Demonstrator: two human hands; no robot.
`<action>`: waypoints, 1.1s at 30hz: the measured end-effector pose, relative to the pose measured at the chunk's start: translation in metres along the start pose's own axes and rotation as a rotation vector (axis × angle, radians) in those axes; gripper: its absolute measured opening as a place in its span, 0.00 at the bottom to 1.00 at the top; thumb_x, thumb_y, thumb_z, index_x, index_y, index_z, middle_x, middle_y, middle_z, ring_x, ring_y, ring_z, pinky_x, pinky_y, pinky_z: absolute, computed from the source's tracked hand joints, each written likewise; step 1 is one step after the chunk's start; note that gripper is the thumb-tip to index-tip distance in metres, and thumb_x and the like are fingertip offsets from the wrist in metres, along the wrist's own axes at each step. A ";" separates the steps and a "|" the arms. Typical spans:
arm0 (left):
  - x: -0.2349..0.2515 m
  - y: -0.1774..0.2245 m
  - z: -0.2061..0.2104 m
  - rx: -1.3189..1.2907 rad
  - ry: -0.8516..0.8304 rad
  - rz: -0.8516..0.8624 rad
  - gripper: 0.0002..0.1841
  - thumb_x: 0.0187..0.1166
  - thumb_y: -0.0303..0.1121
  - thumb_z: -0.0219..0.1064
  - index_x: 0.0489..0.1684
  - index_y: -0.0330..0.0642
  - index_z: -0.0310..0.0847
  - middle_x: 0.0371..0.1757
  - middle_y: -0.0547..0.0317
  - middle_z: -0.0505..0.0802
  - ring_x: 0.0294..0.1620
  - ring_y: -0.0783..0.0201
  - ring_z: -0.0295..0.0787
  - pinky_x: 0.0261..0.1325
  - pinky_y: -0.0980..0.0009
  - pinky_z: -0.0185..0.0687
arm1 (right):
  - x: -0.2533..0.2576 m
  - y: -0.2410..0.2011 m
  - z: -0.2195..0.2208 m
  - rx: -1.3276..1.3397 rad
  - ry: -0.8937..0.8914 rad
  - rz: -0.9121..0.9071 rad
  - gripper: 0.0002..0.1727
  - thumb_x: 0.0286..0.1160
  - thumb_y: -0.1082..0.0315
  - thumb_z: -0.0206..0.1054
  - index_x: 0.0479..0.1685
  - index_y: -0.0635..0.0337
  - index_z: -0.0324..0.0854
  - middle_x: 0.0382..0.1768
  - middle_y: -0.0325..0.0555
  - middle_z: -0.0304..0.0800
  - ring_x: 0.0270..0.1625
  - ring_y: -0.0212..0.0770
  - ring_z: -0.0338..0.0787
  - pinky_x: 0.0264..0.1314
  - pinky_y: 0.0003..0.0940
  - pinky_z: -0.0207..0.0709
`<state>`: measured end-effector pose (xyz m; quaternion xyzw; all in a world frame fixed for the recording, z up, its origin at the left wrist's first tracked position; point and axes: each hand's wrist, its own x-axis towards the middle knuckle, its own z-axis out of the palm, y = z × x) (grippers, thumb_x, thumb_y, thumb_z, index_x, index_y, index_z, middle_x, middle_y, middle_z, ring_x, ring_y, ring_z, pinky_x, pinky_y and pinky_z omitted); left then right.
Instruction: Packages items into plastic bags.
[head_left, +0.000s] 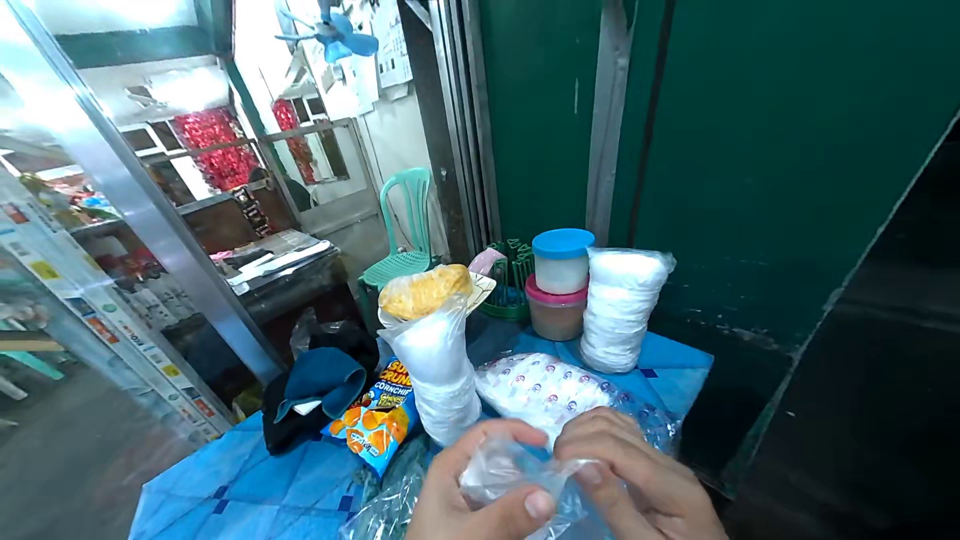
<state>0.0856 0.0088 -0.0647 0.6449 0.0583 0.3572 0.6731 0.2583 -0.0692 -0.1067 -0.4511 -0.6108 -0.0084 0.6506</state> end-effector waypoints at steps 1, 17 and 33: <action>0.000 -0.003 -0.003 0.007 -0.035 0.014 0.15 0.76 0.36 0.74 0.56 0.37 0.86 0.45 0.64 0.95 0.44 0.75 0.91 0.51 0.74 0.88 | 0.002 -0.001 -0.002 0.156 -0.023 0.038 0.18 0.90 0.53 0.58 0.41 0.52 0.89 0.44 0.36 0.90 0.56 0.30 0.87 0.66 0.30 0.78; 0.010 0.018 -0.033 0.177 -0.021 0.039 0.21 0.80 0.40 0.70 0.67 0.40 0.78 0.41 0.68 0.93 0.34 0.79 0.85 0.36 0.81 0.81 | 0.082 0.015 0.010 0.302 -0.428 -0.064 0.13 0.81 0.52 0.69 0.40 0.51 0.89 0.29 0.30 0.85 0.32 0.22 0.82 0.36 0.17 0.77; 0.035 0.050 -0.098 0.288 0.210 0.014 0.13 0.91 0.42 0.54 0.45 0.52 0.86 0.31 0.73 0.90 0.29 0.84 0.84 0.34 0.87 0.81 | 0.156 0.031 0.014 0.864 -0.487 0.457 0.10 0.85 0.62 0.60 0.39 0.48 0.87 0.29 0.31 0.90 0.31 0.22 0.88 0.37 0.19 0.84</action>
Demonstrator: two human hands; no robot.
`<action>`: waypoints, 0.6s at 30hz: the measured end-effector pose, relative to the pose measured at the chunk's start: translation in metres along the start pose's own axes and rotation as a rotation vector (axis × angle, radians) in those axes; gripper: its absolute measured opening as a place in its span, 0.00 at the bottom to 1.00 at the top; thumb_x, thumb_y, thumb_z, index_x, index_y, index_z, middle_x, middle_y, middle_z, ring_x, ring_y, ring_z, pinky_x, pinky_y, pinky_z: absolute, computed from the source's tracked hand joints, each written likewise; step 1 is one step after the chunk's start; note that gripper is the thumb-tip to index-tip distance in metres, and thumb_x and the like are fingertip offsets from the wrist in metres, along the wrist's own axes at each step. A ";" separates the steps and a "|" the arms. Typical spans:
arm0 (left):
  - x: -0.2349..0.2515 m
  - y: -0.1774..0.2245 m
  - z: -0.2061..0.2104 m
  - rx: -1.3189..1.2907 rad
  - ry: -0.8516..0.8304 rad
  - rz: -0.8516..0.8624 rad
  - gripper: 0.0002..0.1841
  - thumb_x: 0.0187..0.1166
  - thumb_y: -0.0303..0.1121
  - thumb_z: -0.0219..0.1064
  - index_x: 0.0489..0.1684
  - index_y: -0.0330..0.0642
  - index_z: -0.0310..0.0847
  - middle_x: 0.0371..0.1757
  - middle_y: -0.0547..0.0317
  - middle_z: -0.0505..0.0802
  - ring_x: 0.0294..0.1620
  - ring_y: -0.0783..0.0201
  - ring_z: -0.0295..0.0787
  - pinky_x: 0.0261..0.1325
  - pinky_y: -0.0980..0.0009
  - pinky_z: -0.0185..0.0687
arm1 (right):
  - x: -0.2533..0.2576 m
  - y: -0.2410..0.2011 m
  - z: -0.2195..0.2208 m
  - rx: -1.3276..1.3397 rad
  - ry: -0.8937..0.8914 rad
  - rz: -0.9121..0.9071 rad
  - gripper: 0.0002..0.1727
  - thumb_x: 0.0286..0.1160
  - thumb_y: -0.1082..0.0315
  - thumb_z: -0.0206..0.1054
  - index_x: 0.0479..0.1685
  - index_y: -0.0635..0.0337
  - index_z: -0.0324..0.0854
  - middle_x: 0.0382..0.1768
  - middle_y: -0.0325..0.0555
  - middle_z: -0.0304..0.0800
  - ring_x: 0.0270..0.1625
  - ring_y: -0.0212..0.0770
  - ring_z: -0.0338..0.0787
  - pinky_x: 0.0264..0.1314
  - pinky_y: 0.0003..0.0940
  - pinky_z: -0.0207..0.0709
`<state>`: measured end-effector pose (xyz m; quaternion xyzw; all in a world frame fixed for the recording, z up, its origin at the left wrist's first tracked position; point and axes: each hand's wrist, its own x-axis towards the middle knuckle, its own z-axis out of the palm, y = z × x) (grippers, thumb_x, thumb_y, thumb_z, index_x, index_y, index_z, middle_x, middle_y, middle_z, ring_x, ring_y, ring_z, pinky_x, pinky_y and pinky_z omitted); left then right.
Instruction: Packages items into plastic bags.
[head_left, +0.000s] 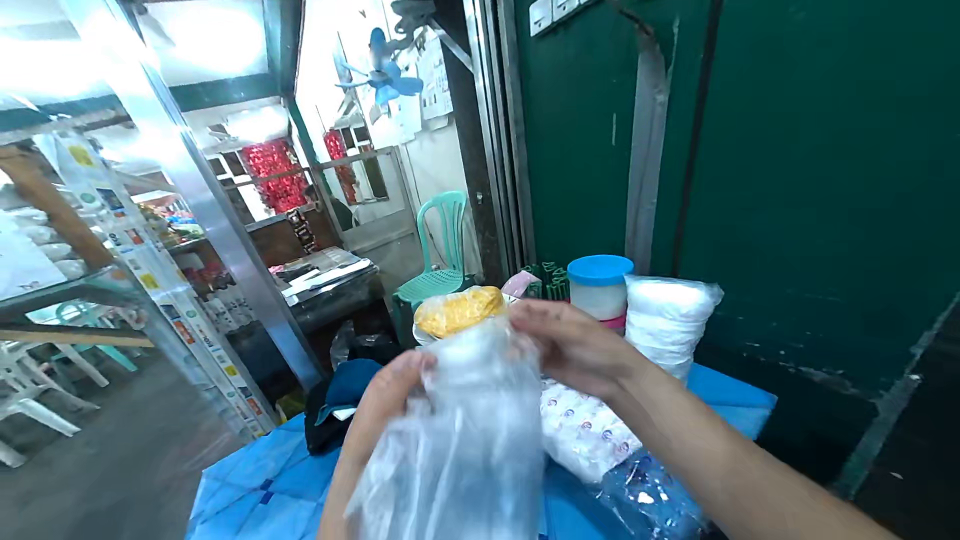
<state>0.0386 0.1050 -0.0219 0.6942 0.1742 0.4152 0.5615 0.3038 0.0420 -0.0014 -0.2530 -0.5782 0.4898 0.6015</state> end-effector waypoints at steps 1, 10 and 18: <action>0.006 0.001 0.001 0.076 0.121 -0.079 0.12 0.92 0.40 0.53 0.45 0.51 0.84 0.28 0.72 0.88 0.25 0.84 0.83 0.30 0.87 0.79 | 0.017 -0.001 -0.004 -0.027 0.070 0.064 0.10 0.87 0.66 0.57 0.44 0.53 0.85 0.33 0.35 0.91 0.32 0.26 0.89 0.39 0.23 0.86; 0.043 -0.103 0.003 0.011 0.225 -0.188 0.16 0.93 0.40 0.49 0.60 0.44 0.80 0.44 0.63 0.89 0.44 0.73 0.86 0.50 0.72 0.84 | 0.055 0.055 -0.029 -0.385 0.147 0.549 0.13 0.89 0.66 0.55 0.61 0.61 0.79 0.37 0.43 0.87 0.35 0.32 0.86 0.39 0.31 0.81; 0.011 -0.131 0.026 -0.633 0.397 -0.275 0.14 0.92 0.28 0.41 0.47 0.41 0.74 0.32 0.59 0.89 0.33 0.69 0.89 0.39 0.71 0.88 | 0.025 0.103 -0.036 -0.351 0.273 0.440 0.07 0.88 0.69 0.58 0.49 0.61 0.81 0.25 0.41 0.83 0.19 0.29 0.76 0.21 0.23 0.69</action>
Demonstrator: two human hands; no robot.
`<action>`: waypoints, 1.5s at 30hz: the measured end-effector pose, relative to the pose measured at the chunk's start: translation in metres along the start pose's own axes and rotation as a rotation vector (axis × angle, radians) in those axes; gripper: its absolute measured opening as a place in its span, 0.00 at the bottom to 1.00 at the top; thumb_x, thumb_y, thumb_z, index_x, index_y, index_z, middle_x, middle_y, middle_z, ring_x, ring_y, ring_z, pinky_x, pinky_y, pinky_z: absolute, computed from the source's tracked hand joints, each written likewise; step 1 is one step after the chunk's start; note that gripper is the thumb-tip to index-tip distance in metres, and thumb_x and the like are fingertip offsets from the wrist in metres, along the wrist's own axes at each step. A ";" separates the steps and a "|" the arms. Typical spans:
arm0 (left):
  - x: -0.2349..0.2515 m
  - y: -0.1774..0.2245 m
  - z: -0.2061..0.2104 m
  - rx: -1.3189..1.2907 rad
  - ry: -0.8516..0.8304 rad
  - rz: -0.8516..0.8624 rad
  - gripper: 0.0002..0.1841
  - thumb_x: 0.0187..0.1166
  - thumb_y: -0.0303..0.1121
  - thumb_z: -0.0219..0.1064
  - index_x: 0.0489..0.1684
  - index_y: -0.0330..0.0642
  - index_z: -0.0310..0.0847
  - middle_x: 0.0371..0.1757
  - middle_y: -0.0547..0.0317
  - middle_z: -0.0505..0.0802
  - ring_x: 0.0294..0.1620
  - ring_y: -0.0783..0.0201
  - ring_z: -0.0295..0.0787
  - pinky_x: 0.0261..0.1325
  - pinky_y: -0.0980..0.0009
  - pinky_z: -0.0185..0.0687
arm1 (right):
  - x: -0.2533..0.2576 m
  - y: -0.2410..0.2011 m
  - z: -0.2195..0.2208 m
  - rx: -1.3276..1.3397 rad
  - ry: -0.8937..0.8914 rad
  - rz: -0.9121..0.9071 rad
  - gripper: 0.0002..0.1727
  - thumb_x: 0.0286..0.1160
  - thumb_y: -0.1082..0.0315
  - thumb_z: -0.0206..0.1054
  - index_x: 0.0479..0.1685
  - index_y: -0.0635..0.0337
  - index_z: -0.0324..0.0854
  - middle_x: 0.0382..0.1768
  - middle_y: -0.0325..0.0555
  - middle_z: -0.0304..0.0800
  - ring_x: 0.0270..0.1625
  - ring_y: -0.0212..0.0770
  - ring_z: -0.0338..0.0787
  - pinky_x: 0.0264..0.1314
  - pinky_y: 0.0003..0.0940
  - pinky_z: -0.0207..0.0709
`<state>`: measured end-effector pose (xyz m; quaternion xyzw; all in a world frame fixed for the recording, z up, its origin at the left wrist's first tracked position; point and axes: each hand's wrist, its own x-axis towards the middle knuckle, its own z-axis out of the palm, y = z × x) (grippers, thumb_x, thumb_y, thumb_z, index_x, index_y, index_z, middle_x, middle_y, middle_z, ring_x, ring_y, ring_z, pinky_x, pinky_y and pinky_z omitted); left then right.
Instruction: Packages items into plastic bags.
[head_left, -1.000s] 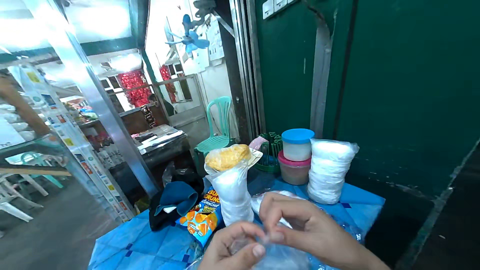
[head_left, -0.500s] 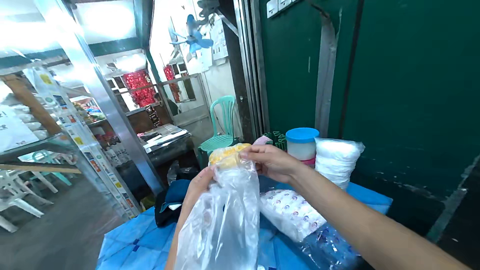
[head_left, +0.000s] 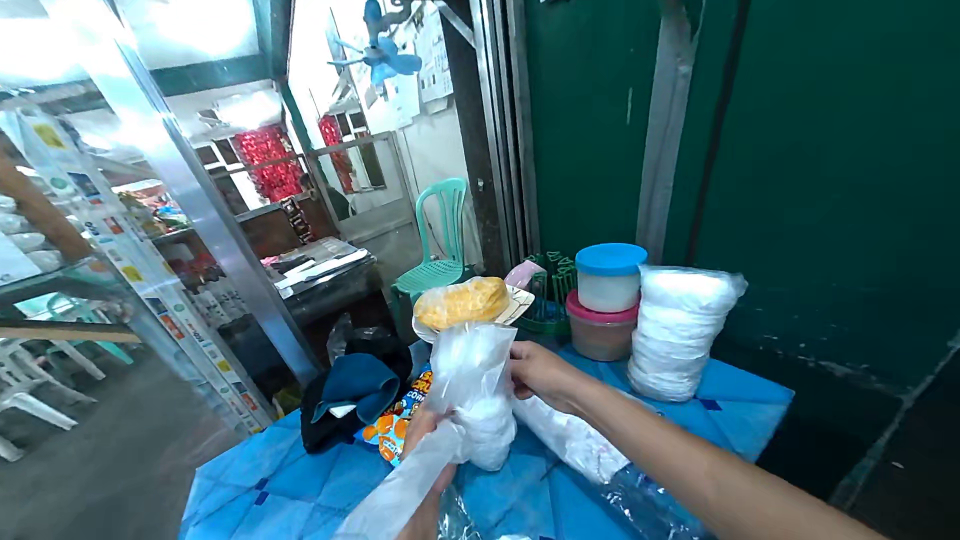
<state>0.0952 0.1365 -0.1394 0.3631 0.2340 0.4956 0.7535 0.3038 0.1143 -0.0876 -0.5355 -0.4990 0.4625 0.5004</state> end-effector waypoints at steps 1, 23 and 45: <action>-0.001 -0.001 -0.001 0.013 0.012 0.021 0.13 0.92 0.27 0.42 0.46 0.39 0.75 0.32 0.58 0.89 0.32 0.68 0.89 0.39 0.71 0.88 | -0.004 0.002 0.002 -0.029 0.063 -0.068 0.08 0.88 0.68 0.60 0.50 0.61 0.82 0.29 0.43 0.85 0.22 0.31 0.78 0.24 0.25 0.72; 0.010 0.035 0.023 1.087 -0.104 0.393 0.33 0.60 0.52 0.85 0.66 0.50 0.84 0.51 0.62 0.95 0.53 0.66 0.93 0.60 0.60 0.91 | -0.022 0.062 0.023 0.028 0.098 -0.556 0.45 0.77 0.32 0.57 0.92 0.43 0.56 0.83 0.42 0.69 0.80 0.39 0.75 0.80 0.46 0.73; -0.008 0.054 0.028 0.932 -0.039 0.396 0.31 0.64 0.44 0.84 0.67 0.49 0.78 0.55 0.59 0.92 0.53 0.64 0.92 0.55 0.63 0.91 | -0.018 0.046 0.042 -0.073 0.092 -0.435 0.53 0.59 0.41 0.79 0.86 0.54 0.59 0.65 0.42 0.84 0.65 0.30 0.86 0.69 0.32 0.82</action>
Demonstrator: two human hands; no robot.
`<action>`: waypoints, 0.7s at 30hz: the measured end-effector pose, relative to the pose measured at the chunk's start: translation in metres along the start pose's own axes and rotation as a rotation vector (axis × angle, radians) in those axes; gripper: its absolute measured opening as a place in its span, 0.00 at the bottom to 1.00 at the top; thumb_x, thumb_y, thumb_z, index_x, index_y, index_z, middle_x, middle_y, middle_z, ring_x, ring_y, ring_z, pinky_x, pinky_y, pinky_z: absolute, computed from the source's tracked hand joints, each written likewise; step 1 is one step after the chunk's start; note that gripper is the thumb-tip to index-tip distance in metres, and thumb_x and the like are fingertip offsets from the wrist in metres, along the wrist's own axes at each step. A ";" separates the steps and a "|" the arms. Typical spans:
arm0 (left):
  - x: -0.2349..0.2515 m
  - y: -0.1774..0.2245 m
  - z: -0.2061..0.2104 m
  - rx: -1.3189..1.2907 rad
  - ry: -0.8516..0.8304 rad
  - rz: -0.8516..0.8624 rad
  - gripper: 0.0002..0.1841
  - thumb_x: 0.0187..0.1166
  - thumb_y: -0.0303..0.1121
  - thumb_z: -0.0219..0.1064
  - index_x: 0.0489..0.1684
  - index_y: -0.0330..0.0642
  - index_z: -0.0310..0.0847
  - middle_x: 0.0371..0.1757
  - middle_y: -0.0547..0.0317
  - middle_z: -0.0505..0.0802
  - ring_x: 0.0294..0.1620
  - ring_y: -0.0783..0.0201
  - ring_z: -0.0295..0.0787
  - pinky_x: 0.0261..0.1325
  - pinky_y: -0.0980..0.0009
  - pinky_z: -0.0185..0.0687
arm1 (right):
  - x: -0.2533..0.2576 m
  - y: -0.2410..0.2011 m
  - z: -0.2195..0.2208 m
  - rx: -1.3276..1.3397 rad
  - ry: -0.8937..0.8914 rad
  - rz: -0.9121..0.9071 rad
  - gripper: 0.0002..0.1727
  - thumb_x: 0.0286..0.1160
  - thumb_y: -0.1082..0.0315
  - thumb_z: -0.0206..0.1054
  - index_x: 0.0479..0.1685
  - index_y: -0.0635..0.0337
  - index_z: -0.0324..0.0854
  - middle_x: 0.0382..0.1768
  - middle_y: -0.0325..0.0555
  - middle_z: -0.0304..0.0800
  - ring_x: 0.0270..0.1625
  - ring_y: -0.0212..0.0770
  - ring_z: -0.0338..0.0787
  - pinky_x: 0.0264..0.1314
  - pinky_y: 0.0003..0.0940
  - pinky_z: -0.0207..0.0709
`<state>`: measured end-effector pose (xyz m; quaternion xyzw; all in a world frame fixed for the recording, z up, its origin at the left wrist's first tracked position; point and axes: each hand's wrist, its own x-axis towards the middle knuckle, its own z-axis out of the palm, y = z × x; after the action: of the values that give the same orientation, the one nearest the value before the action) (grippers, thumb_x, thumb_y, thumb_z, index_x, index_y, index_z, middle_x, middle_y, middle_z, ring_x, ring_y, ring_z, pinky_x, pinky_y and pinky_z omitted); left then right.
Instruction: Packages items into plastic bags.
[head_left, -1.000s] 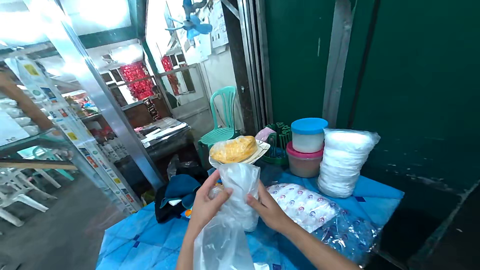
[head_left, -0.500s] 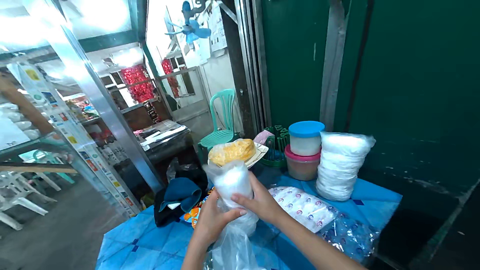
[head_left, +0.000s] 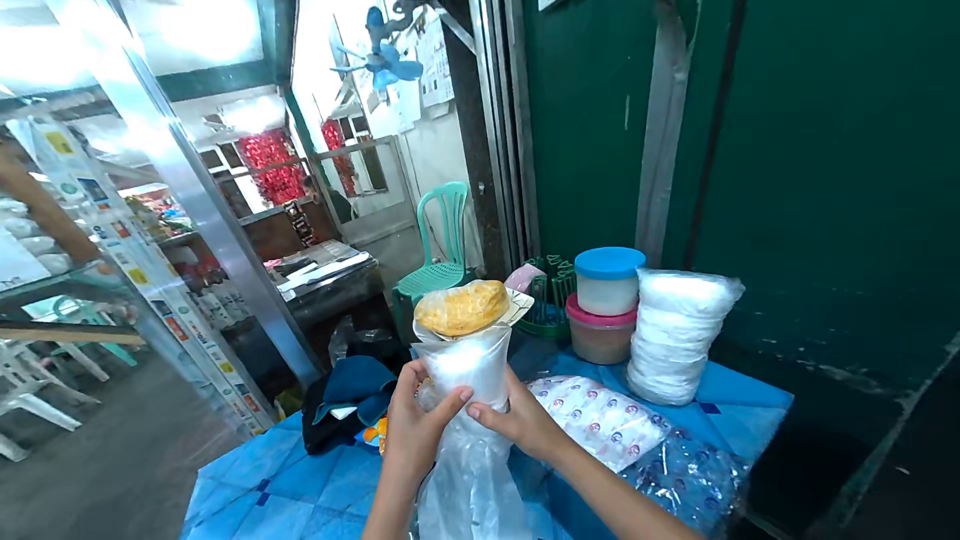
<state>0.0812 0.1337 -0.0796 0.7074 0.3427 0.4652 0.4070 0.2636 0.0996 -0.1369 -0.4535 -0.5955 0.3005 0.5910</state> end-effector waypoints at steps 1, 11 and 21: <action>0.000 -0.001 0.001 0.006 0.003 -0.002 0.31 0.64 0.44 0.84 0.67 0.50 0.77 0.55 0.59 0.92 0.52 0.64 0.92 0.55 0.63 0.91 | 0.000 -0.001 0.000 0.003 -0.004 -0.002 0.52 0.59 0.42 0.79 0.85 0.54 0.59 0.64 0.41 0.85 0.64 0.29 0.87 0.68 0.32 0.82; -0.004 -0.010 0.003 0.081 0.021 0.067 0.35 0.63 0.49 0.84 0.70 0.50 0.75 0.59 0.61 0.91 0.58 0.66 0.90 0.61 0.62 0.89 | 0.002 -0.003 0.004 0.016 0.007 -0.005 0.52 0.58 0.48 0.78 0.85 0.58 0.58 0.64 0.43 0.85 0.63 0.30 0.87 0.68 0.32 0.83; -0.067 0.034 -0.025 -0.158 -0.062 0.185 0.42 0.68 0.23 0.77 0.85 0.51 0.61 0.67 0.53 0.86 0.61 0.56 0.89 0.62 0.61 0.91 | -0.022 -0.040 -0.012 -0.028 0.372 -0.374 0.29 0.84 0.46 0.59 0.80 0.47 0.69 0.77 0.39 0.76 0.78 0.41 0.75 0.74 0.45 0.76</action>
<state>0.0396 0.0678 -0.0683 0.7157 0.2254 0.5044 0.4273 0.2653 0.0616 -0.1094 -0.3911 -0.5543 0.0896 0.7292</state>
